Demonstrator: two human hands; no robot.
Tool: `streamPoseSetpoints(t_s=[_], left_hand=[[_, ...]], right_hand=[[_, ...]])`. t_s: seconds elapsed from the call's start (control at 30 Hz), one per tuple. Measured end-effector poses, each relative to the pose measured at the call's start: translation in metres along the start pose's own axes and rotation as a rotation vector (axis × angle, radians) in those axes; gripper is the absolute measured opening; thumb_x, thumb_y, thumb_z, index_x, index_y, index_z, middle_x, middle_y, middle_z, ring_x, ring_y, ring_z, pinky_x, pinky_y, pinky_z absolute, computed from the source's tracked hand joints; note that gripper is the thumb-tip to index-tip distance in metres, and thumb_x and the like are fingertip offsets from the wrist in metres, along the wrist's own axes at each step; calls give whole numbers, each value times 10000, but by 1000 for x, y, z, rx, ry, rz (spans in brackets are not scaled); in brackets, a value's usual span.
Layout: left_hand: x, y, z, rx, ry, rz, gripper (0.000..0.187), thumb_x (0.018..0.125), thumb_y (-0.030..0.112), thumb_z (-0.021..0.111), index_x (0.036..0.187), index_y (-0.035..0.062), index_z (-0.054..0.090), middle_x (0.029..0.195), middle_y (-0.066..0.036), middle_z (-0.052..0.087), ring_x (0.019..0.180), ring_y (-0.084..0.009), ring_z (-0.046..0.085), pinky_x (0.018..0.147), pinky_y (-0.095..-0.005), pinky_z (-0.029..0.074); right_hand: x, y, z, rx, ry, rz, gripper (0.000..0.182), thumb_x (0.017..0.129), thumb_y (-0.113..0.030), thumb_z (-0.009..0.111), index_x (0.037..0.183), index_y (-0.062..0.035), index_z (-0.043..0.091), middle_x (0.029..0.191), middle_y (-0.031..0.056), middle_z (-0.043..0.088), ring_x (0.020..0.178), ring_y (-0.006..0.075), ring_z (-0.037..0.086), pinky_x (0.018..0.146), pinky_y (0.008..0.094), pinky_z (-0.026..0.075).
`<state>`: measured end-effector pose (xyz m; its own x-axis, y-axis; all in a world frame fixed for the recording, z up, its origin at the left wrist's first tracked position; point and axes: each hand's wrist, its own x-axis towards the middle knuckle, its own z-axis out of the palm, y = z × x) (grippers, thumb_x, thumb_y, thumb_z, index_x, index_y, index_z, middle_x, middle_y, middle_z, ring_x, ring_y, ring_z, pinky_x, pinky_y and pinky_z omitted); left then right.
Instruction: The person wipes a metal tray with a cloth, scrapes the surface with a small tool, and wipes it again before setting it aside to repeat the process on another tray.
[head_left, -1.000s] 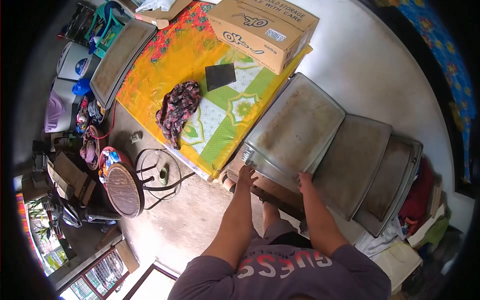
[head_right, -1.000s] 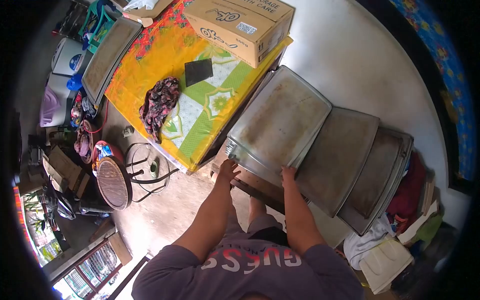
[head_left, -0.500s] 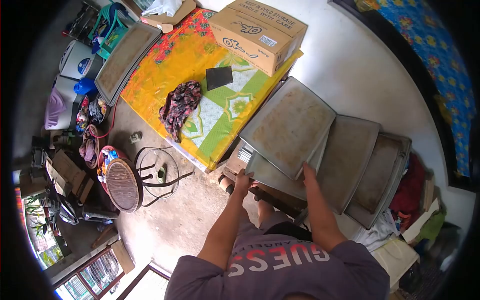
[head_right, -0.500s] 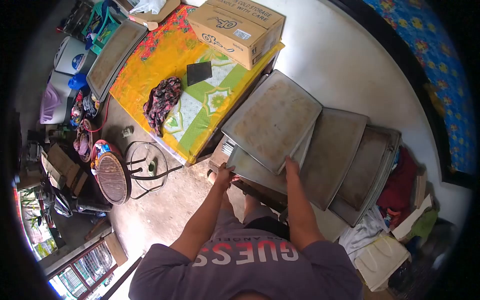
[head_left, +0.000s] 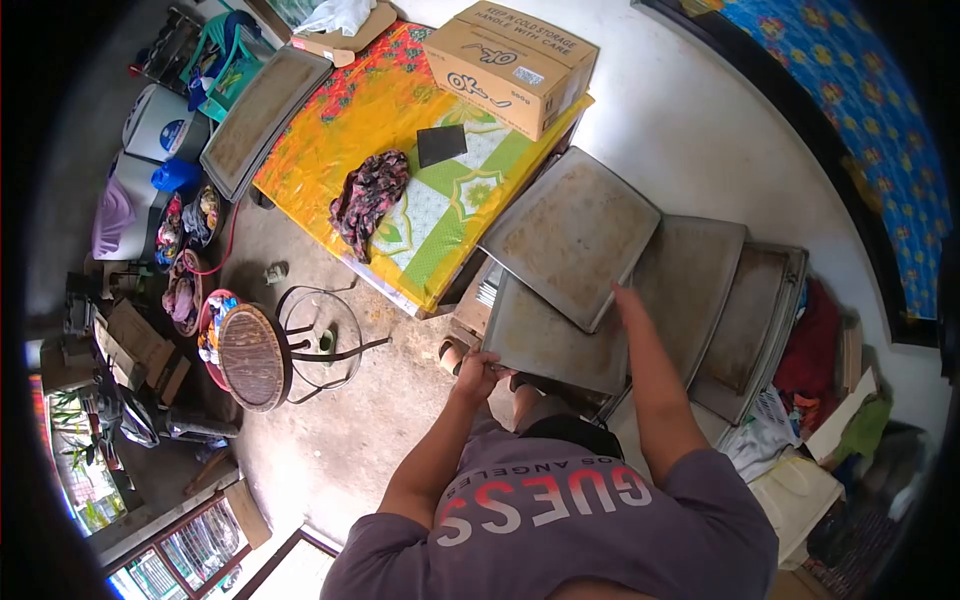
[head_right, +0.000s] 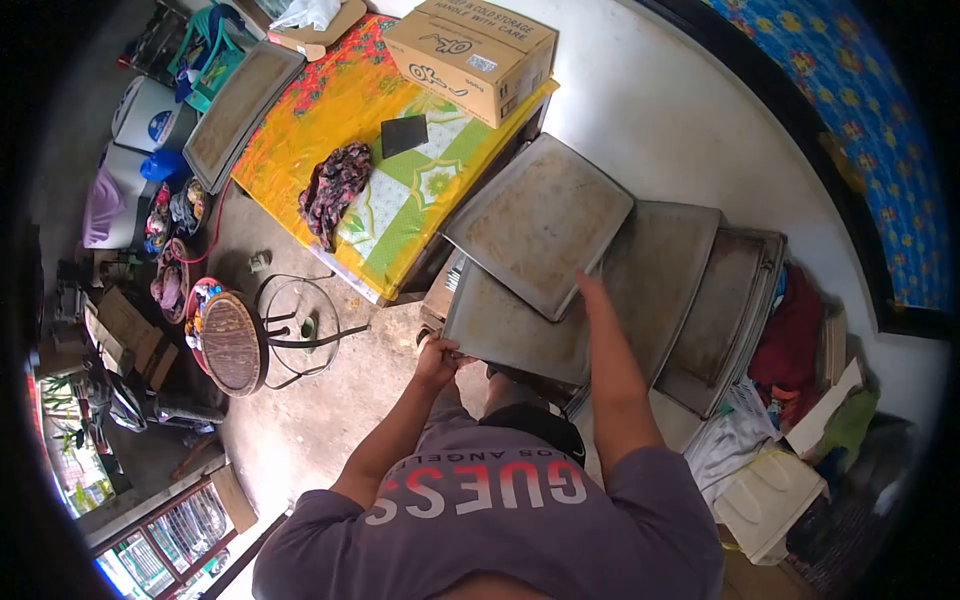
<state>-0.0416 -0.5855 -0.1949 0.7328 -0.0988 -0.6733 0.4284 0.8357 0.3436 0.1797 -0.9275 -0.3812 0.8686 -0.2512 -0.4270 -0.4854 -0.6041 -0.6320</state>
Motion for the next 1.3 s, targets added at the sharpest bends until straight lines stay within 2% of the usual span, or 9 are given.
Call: streamPoseSetpoints(t_s=[0.03, 0.13, 0.23, 0.33, 0.43, 0.63, 0.77, 0.97, 1.3], left_hand=[[-4, 2, 2, -5, -6, 1, 395, 819, -48, 445, 1211, -22, 476, 1115, -178, 601, 943, -335, 646, 736, -490, 597], [-15, 9, 15, -19, -24, 6, 380, 805, -52, 449, 1180, -23, 501, 1075, -166, 619, 908, -320, 656, 739, -495, 597], [-26, 14, 24, -21, -28, -6, 361, 791, -56, 459, 1145, -21, 520, 1023, -147, 634, 867, -294, 664, 740, -497, 598], [-33, 17, 24, -9, -15, -9, 340, 782, -55, 465, 1114, -16, 529, 966, -123, 635, 806, -257, 660, 740, -496, 598], [-48, 22, 34, 27, 25, 6, 308, 778, -48, 472, 1076, -4, 536, 897, -96, 618, 731, -216, 632, 746, -488, 594], [-63, 41, 42, 77, 18, 50, 411, 756, 18, 495, 1161, -50, 507, 1038, -194, 626, 900, -327, 670, 751, -458, 614], [-66, 64, 53, 167, 54, 93, 403, 744, 36, 502, 1137, -53, 524, 1027, -181, 630, 883, -314, 668, 731, -440, 618], [-78, 92, 78, 200, 108, 112, 213, 764, 1, 513, 967, -36, 564, 893, -147, 633, 788, -290, 673, 658, -450, 616], [-90, 102, 102, 276, 97, 166, 211, 747, -5, 533, 954, -40, 547, 824, -144, 619, 675, -293, 652, 606, -457, 618]], right_hand=[[3, 4, 6, -108, 74, -140, 603, 824, -462, 698, 1194, -9, 553, 997, 150, 621, 954, 299, 614, 788, 450, 493], [-105, -115, -17, -442, 193, -821, 620, 776, -383, 728, 1265, -62, 525, 1125, 144, 573, 1126, 299, 541, 906, 453, 437], [-173, -200, -38, -601, -170, -950, 608, 730, -278, 737, 1285, -160, 518, 1249, 102, 514, 1195, 293, 486, 959, 485, 397], [-159, -197, -11, -671, -94, -1162, 559, 739, -160, 669, 1274, -211, 515, 1253, 83, 515, 1199, 314, 489, 919, 538, 410], [-146, -199, -6, -772, -122, -1155, 495, 773, -94, 615, 1249, -199, 524, 1203, 90, 522, 1087, 327, 543, 834, 528, 457], [-144, -200, 1, -779, -165, -1127, 427, 801, -100, 569, 1212, -214, 549, 1186, 91, 523, 897, 316, 592, 646, 443, 536], [-124, -200, -23, -722, -223, -1359, 343, 793, -125, 573, 1103, -252, 648, 1192, 82, 530, 914, 307, 587, 643, 407, 546], [-145, -212, -39, -883, -246, -1235, 300, 817, -164, 578, 1097, -226, 667, 1238, 67, 518, 1000, 283, 574, 658, 414, 547], [-140, -200, -24, -882, 116, -1428, 228, 874, -214, 536, 1059, -164, 659, 1297, 43, 520, 1052, 263, 555, 627, 458, 531]])
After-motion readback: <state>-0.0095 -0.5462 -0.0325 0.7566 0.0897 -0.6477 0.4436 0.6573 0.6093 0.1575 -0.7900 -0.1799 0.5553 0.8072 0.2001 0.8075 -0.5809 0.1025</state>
